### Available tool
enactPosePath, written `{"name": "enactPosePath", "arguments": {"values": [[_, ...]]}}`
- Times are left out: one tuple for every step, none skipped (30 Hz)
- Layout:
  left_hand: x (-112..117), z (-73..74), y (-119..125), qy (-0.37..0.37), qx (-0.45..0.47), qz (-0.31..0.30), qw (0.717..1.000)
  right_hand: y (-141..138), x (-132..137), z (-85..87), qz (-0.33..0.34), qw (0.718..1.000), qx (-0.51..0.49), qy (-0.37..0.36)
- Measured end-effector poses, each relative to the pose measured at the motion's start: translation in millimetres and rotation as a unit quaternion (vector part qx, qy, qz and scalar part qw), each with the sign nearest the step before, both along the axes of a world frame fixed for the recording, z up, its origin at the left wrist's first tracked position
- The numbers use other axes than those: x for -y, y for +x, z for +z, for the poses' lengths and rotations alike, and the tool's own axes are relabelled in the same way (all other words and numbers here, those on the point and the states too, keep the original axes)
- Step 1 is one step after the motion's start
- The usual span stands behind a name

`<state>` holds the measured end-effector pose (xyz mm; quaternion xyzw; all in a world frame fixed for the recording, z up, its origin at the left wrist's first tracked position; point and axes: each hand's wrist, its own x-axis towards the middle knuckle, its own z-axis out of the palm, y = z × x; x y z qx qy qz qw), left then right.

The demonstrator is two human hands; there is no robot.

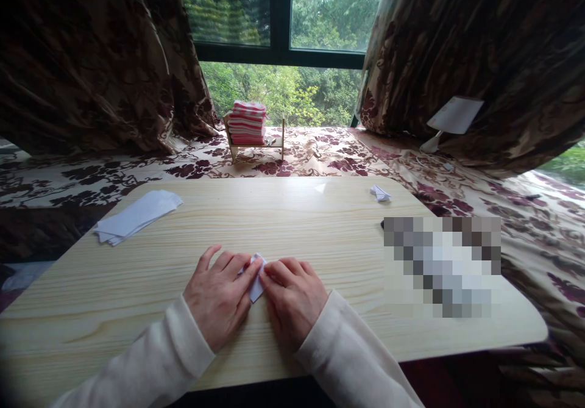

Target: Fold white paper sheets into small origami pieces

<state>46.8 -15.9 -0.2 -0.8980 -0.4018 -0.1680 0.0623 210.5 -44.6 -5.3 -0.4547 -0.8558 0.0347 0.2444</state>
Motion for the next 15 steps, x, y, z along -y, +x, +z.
{"name": "enactPosePath", "arguments": {"values": [[0,0.9,1,0.0,-0.009,0.001,1.0,0,0,-0.3,-0.002,1.0,0.004,0.001],[0,1.6,1,0.0,-0.017,0.002,1.0,0,0,-0.6,-0.002,1.0,0.008,0.004],[-1,2.1,2,0.0,-0.022,0.003,1.0,0,1,-0.8,-0.003,1.0,0.012,0.006],[-2,2.4,3,0.0,-0.026,0.003,1.0,0,1,-1.0,-0.004,1.0,0.017,0.008],[-3,2.6,4,0.001,-0.029,0.005,1.0,-1,1,-1.0,-0.006,1.0,0.021,0.009],[-4,2.6,6,0.003,-0.03,0.006,1.0,-1,1,-1.0,-0.007,1.0,0.023,0.01],[-5,2.5,7,0.006,-0.032,0.008,0.999,-1,1,-1.0,-0.01,1.0,0.025,0.009],[-6,2.4,8,0.009,-0.033,0.011,0.999,-1,1,-1.0,-0.012,1.0,0.027,0.007],[-7,2.4,9,0.011,-0.034,0.014,0.999,-1,1,-0.9,-0.014,1.0,0.027,0.005],[-9,2.7,10,0.013,-0.034,0.016,0.999,-2,1,-1.0,-0.016,1.0,0.026,0.004],[-10,3.4,11,0.013,-0.034,0.019,0.999,-2,1,-1.0,-0.016,1.0,0.026,0.004],[-11,4.5,11,0.011,-0.034,0.022,0.999,-2,2,-1.0,-0.017,1.0,0.025,0.006],[-11,5.9,11,0.007,-0.033,0.025,0.999,-2,2,-1.0,-0.017,1.0,0.024,0.007],[-12,7.6,11,0.001,-0.032,0.029,0.999,-2,3,-1.0,-0.018,1.0,0.023,0.01],[-12,9.2,10,-0.004,-0.031,0.034,0.999,-3,3,-1.0,-0.02,1.0,0.021,0.012]]}}
